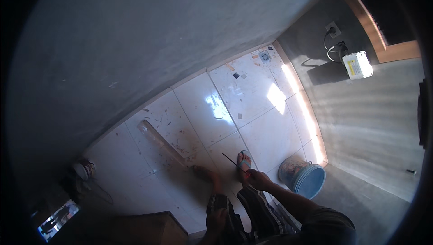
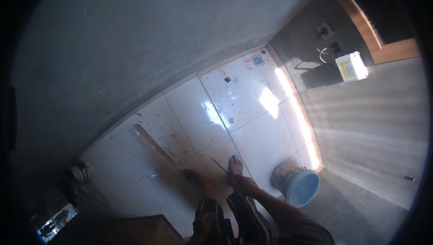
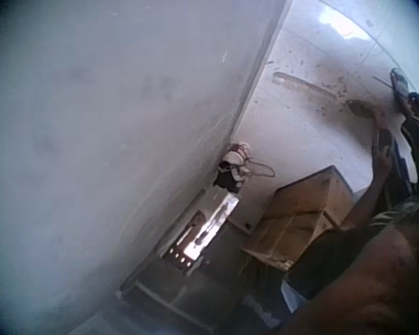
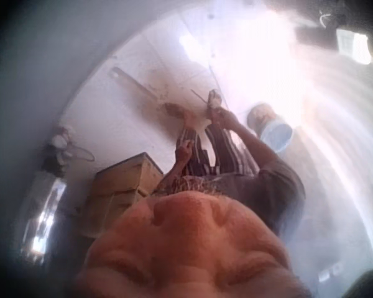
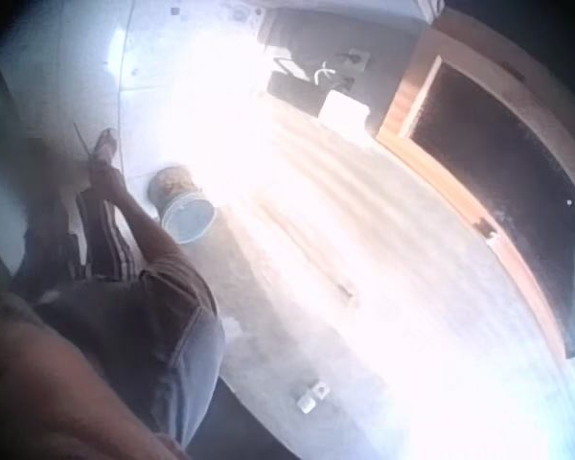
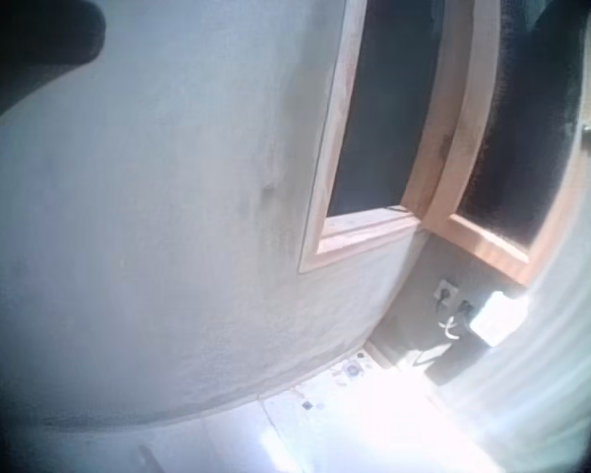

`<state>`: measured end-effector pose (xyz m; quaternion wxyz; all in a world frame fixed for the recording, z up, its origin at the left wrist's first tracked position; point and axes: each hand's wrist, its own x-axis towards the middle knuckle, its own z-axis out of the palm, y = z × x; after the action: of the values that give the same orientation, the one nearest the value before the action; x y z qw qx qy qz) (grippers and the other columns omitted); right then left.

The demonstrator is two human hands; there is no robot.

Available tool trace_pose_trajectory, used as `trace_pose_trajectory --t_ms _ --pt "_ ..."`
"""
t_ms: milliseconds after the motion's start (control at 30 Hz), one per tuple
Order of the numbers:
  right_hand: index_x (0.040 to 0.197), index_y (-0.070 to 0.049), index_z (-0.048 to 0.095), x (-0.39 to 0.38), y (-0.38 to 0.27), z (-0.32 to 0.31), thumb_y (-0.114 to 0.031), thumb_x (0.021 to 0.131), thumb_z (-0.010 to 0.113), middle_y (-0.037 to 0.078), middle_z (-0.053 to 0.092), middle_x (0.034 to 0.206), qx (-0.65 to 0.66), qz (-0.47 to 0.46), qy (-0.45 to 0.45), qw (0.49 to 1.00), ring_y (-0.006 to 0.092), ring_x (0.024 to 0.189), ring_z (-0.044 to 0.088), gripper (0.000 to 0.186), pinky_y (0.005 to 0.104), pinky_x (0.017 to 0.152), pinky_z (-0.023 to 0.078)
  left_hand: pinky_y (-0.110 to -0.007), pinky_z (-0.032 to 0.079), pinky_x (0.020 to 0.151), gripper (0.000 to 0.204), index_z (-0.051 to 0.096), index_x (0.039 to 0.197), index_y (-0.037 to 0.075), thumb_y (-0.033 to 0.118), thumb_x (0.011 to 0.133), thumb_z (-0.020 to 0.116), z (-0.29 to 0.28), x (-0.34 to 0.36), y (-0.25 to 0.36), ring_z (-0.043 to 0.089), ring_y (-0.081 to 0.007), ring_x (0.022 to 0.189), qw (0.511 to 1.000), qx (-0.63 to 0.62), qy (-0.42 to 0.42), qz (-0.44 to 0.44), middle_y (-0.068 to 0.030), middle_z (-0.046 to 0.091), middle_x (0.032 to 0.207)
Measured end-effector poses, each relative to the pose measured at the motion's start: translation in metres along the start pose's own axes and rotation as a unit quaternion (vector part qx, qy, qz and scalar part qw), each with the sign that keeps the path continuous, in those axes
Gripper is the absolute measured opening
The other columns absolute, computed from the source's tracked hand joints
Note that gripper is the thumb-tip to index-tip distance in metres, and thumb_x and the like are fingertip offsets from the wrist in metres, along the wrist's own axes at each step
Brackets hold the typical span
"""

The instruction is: The person installs a door latch and strike plate on a wooden door frame. They use a hammer to drive nails into the frame and a screwdriver to tighten screws on the latch mechanism. The person moves between the door frame and a nearby work area to retrieve tools.

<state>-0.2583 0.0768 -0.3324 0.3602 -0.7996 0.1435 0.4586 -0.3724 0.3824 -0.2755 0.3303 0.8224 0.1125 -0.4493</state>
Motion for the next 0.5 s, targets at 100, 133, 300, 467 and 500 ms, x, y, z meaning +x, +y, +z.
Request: trace_pose_trajectory --t_ms 100,133,300,467,500 --pt "0.127 -0.015 0.061 -0.074 -0.044 -0.034 -0.044 0.091 0.069 0.022 0.072 0.111 0.058 -0.032 0.03 0.997 0.0432 0.105 0.069 0.047 0.0498 0.089 0.054 -0.047 0.054 0.086 0.042 0.072 0.117 0.007 0.043 0.098 0.06 -0.021 0.011 0.008 0.069 -0.0395 0.101 0.996 -0.067 0.061 0.01 -0.0215 0.073 0.105" --pt "0.128 -0.014 0.061 -0.096 -0.065 -0.047 -0.045 0.09 0.07 0.021 0.071 0.113 0.053 -0.08 0.022 0.995 0.0418 0.107 0.068 0.049 0.0487 0.091 0.054 -0.045 0.055 0.085 0.043 0.071 0.118 0.005 0.042 0.099 0.06 -0.036 0.019 0.015 0.07 -0.0372 0.099 0.991 -0.118 0.067 0.012 -0.0203 0.073 0.104" --pt "0.141 -0.01 0.055 -0.2 -0.168 -0.138 -0.03 0.092 0.072 0.02 0.067 0.125 0.057 -0.224 0.069 0.971 0.0331 0.115 0.066 0.056 0.0396 0.101 0.051 -0.03 0.053 0.071 0.027 0.065 0.113 -0.001 0.023 0.101 0.062 -0.143 0.047 0.114 0.065 -0.0167 0.081 0.868 -0.494 -0.041 0.035 -0.0095 0.069 0.096" --pt "0.143 -0.01 0.056 -0.288 -0.253 -0.203 -0.028 0.093 0.074 0.015 0.072 0.118 0.137 -0.271 0.131 0.944 0.0237 0.107 0.069 0.056 0.0329 0.096 0.052 -0.029 0.05 0.068 0.015 0.063 0.105 0.004 0.02 0.104 0.061 -0.302 0.007 0.273 0.059 -0.0152 0.075 0.707 -0.691 -0.012 0.151 -0.0065 0.065 0.089" --pt "0.142 -0.01 0.057 -0.298 -0.266 -0.214 -0.028 0.093 0.074 0.015 0.072 0.117 0.175 -0.277 0.146 0.934 0.0224 0.105 0.069 0.055 0.0327 0.095 0.053 -0.028 0.049 0.069 0.015 0.063 0.105 0.005 0.02 0.104 0.06 -0.334 -0.001 0.305 0.058 -0.0148 0.075 0.669 -0.707 -0.026 0.226 -0.0058 0.065 0.088"
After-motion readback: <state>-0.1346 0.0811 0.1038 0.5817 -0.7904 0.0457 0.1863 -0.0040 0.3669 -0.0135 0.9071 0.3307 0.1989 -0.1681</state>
